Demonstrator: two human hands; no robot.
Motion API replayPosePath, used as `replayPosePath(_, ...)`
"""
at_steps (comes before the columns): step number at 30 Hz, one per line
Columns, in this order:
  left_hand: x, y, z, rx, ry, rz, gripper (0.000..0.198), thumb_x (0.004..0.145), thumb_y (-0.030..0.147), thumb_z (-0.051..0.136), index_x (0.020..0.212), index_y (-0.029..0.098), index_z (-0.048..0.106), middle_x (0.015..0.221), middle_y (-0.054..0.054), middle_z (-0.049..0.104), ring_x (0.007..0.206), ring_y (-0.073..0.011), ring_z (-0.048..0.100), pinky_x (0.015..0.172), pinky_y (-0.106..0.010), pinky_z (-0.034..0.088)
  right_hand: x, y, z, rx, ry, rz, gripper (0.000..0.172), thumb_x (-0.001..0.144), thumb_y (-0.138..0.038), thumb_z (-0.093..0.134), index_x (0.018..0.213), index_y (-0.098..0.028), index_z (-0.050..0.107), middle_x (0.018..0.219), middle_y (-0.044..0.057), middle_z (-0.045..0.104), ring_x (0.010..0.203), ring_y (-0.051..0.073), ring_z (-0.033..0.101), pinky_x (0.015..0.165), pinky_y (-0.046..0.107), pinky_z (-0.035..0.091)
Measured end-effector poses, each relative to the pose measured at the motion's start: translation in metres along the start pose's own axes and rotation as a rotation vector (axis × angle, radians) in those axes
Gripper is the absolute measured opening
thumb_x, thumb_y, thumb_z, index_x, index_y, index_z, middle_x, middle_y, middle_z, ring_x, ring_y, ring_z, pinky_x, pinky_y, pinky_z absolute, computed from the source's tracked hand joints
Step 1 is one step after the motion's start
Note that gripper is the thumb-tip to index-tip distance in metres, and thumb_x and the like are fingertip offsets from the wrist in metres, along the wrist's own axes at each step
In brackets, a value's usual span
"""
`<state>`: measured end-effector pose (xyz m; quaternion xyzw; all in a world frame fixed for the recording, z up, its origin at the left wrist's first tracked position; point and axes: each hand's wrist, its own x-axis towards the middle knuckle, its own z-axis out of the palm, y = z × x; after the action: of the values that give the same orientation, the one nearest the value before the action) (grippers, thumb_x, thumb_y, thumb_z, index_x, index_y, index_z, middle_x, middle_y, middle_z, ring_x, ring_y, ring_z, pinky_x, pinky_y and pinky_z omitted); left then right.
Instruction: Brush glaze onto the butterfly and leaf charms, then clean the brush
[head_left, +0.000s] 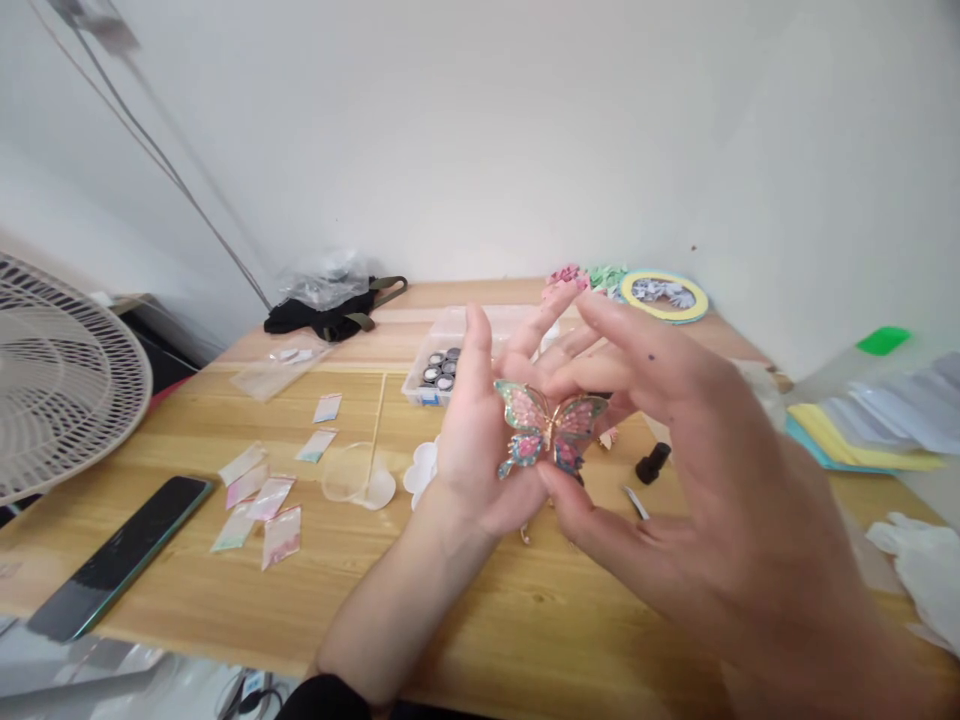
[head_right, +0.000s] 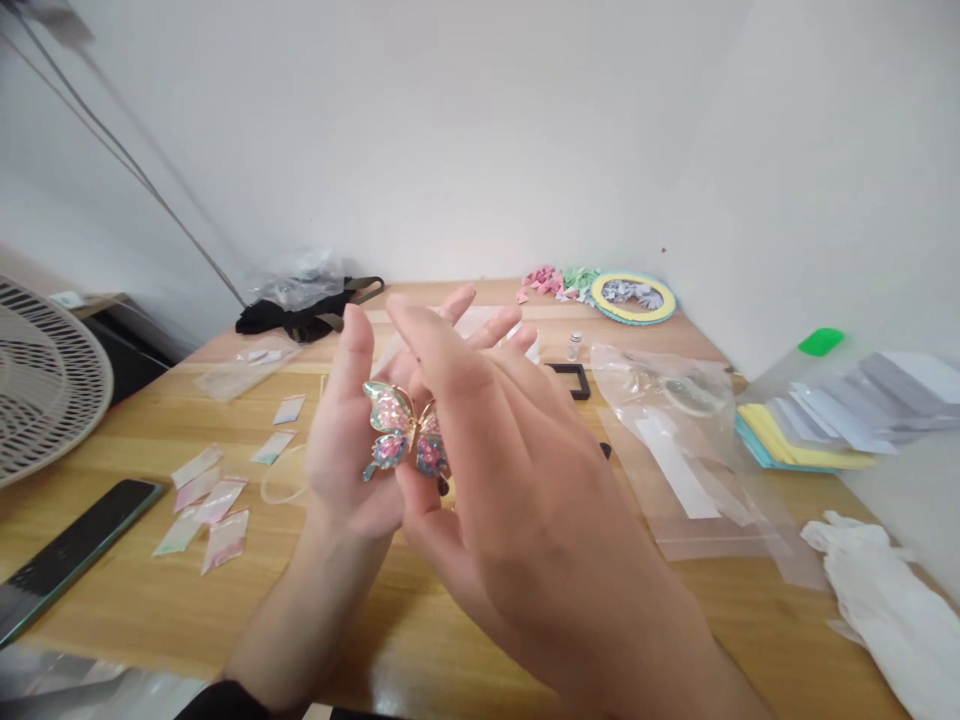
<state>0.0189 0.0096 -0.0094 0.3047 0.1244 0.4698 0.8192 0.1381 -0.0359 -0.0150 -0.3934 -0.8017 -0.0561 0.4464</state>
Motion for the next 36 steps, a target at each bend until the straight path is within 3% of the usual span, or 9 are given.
replayPosePath(5, -0.001, 0.000, 0.002, -0.019, -0.040, -0.001, 0.066, 0.098, 0.063, 0.016, 0.146, 0.028, 0.043, 0.150, -0.003, 0.051, 0.146, -0.0318, 0.035, 0.116, -0.057, 0.035, 0.000, -0.001, 0.001, 0.026, -0.005, 0.014, 0.075, 0.084, -0.013, 0.060, 0.150, -0.024, 0.026, 0.125, 0.003, 0.065, 0.119, 0.022, 0.060, 0.101, 0.038, 0.051)
replayPosePath(10, -0.001, 0.000, 0.001, -0.032, 0.009, -0.013, 0.069, 0.096, 0.067, 0.020, 0.146, 0.026, 0.044, 0.146, -0.007, 0.055, 0.145, -0.0323, 0.038, 0.115, -0.055, 0.037, 0.001, -0.003, 0.001, 0.038, 0.042, -0.037, 0.073, 0.080, -0.011, 0.062, 0.147, -0.020, 0.031, 0.118, 0.002, 0.066, 0.106, 0.017, 0.064, 0.097, 0.033, 0.055)
replayPosePath(14, -0.001, -0.001, 0.001, -0.055, -0.040, -0.015, 0.067, 0.095, 0.068, 0.024, 0.146, 0.028, 0.044, 0.146, -0.006, 0.055, 0.146, -0.0341, 0.034, 0.117, -0.057, 0.033, 0.000, -0.003, 0.001, 0.041, 0.018, -0.020, 0.070, 0.080, -0.011, 0.059, 0.145, -0.018, 0.034, 0.120, 0.003, 0.066, 0.137, 0.021, 0.047, 0.104, 0.031, 0.053)
replayPosePath(16, -0.001, -0.002, 0.001, -0.051, -0.041, -0.018, 0.067, 0.095, 0.068, 0.024, 0.146, 0.028, 0.044, 0.146, -0.006, 0.055, 0.146, -0.0341, 0.035, 0.117, -0.057, 0.032, 0.001, -0.003, 0.002, 0.038, 0.016, -0.033, 0.069, 0.081, -0.012, 0.059, 0.145, -0.016, 0.035, 0.122, 0.003, 0.066, 0.142, 0.020, 0.041, 0.109, 0.030, 0.049)
replayPosePath(20, -0.001, -0.003, -0.001, -0.028, -0.054, -0.005, 0.069, 0.095, 0.068, 0.024, 0.145, 0.026, 0.045, 0.145, -0.008, 0.055, 0.145, -0.0338, 0.036, 0.117, -0.056, 0.031, 0.002, -0.002, 0.003, 0.024, 0.024, -0.077, 0.068, 0.080, -0.010, 0.060, 0.144, -0.015, 0.037, 0.133, 0.002, 0.061, 0.130, 0.015, 0.052, 0.110, 0.022, 0.046)
replayPosePath(25, 0.001, -0.007, -0.007, -0.063, -0.093, 0.003, 0.064, 0.095, 0.067, 0.028, 0.146, 0.031, 0.043, 0.147, -0.006, 0.054, 0.145, -0.0339, 0.037, 0.116, -0.059, 0.033, -0.001, -0.004, 0.003, 0.105, 0.060, -0.058, 0.086, 0.081, -0.007, 0.060, 0.153, -0.027, 0.017, 0.136, 0.001, 0.059, 0.120, 0.017, 0.058, 0.107, 0.030, 0.049)
replayPosePath(30, 0.000, -0.006, -0.004, -0.063, -0.061, -0.043, 0.065, 0.095, 0.066, 0.029, 0.150, 0.031, 0.037, 0.149, -0.005, 0.051, 0.145, -0.0338, 0.037, 0.117, -0.057, 0.033, -0.003, -0.005, 0.000, -0.049, 0.028, 0.037, 0.066, 0.085, -0.020, 0.059, 0.144, -0.031, 0.034, 0.107, 0.002, 0.068, 0.104, 0.024, 0.066, 0.105, 0.043, 0.052)
replayPosePath(33, -0.001, -0.005, -0.001, -0.039, -0.019, -0.050, 0.067, 0.096, 0.065, 0.025, 0.147, 0.024, 0.041, 0.147, -0.010, 0.054, 0.143, -0.0334, 0.040, 0.116, -0.054, 0.035, 0.001, -0.004, -0.001, -0.018, 0.032, 0.031, 0.057, 0.082, -0.020, 0.060, 0.136, -0.030, 0.043, 0.106, 0.000, 0.069, 0.099, 0.021, 0.067, 0.101, 0.039, 0.056)
replayPosePath(36, -0.002, -0.004, 0.001, -0.039, 0.005, -0.057, 0.067, 0.096, 0.065, 0.025, 0.144, 0.023, 0.045, 0.145, -0.011, 0.056, 0.141, -0.0327, 0.043, 0.115, -0.053, 0.037, 0.007, -0.004, -0.002, -0.017, 0.034, 0.011, 0.038, 0.077, -0.021, 0.066, 0.114, -0.026, 0.057, 0.110, 0.000, 0.068, 0.102, 0.020, 0.065, 0.098, 0.035, 0.058)
